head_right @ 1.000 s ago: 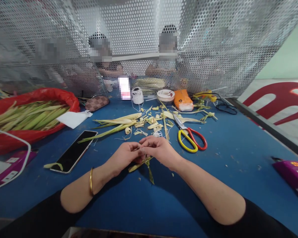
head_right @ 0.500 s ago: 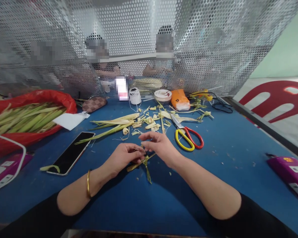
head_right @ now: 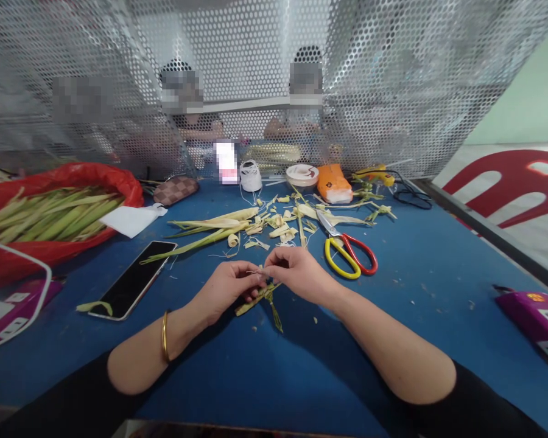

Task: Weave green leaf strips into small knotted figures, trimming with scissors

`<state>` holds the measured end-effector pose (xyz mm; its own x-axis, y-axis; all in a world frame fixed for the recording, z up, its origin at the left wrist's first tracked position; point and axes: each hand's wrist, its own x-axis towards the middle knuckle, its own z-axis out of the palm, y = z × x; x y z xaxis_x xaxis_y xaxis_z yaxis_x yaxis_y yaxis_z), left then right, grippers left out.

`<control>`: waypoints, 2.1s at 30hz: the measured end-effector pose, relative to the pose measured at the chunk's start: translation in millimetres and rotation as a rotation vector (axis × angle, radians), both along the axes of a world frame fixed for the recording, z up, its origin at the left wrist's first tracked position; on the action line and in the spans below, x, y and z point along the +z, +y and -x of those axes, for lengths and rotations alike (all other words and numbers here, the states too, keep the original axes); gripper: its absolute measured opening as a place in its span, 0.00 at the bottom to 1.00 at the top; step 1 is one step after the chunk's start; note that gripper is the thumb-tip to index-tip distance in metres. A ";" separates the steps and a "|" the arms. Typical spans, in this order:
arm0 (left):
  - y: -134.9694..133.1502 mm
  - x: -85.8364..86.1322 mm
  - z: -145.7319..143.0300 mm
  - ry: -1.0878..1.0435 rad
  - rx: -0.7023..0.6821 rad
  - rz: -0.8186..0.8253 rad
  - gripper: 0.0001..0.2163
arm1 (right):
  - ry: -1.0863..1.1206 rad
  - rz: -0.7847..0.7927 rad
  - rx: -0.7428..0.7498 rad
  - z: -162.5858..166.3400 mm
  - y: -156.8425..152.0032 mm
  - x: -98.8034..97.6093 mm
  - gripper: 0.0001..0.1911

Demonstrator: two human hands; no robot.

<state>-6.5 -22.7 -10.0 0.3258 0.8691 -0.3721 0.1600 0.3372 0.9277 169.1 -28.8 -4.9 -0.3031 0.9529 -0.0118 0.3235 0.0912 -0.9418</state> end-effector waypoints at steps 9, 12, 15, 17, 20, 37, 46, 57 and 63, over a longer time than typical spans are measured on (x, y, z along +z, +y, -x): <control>3.3 -4.0 3.7 0.032 -0.022 -0.041 0.05 | -0.198 -0.098 0.388 -13.1 -1.6 11.4 0.03; 2.9 -3.9 3.6 0.042 -0.024 -0.048 0.05 | -0.132 0.008 0.504 -17.8 -1.2 14.8 0.02; 1.4 -1.4 2.7 0.041 -0.026 -0.053 0.06 | -0.018 0.184 0.632 -23.1 -1.7 19.8 0.06; 0.7 -0.3 2.1 0.045 -0.022 -0.055 0.06 | 0.085 0.217 0.580 -22.2 -2.0 19.8 0.07; 1.5 -2.4 2.2 0.090 -0.031 -0.121 0.04 | 0.115 -0.050 0.159 -12.6 -0.7 11.0 0.05; 1.5 -15.3 7.7 0.686 -0.208 -1.047 0.06 | -0.083 -0.057 -0.031 5.3 5.5 -29.2 0.09; 0.5 -17.8 5.1 0.687 -0.177 -1.134 0.04 | -0.162 -0.104 -0.041 3.0 6.9 -31.7 0.09; -1.0 -13.4 5.8 0.651 -0.186 -1.030 0.05 | 0.001 0.128 -0.057 0.8 8.8 -18.3 0.06; -0.3 -14.6 6.5 0.660 -0.199 -1.027 0.04 | 0.096 0.121 -0.032 3.5 6.7 -15.1 0.04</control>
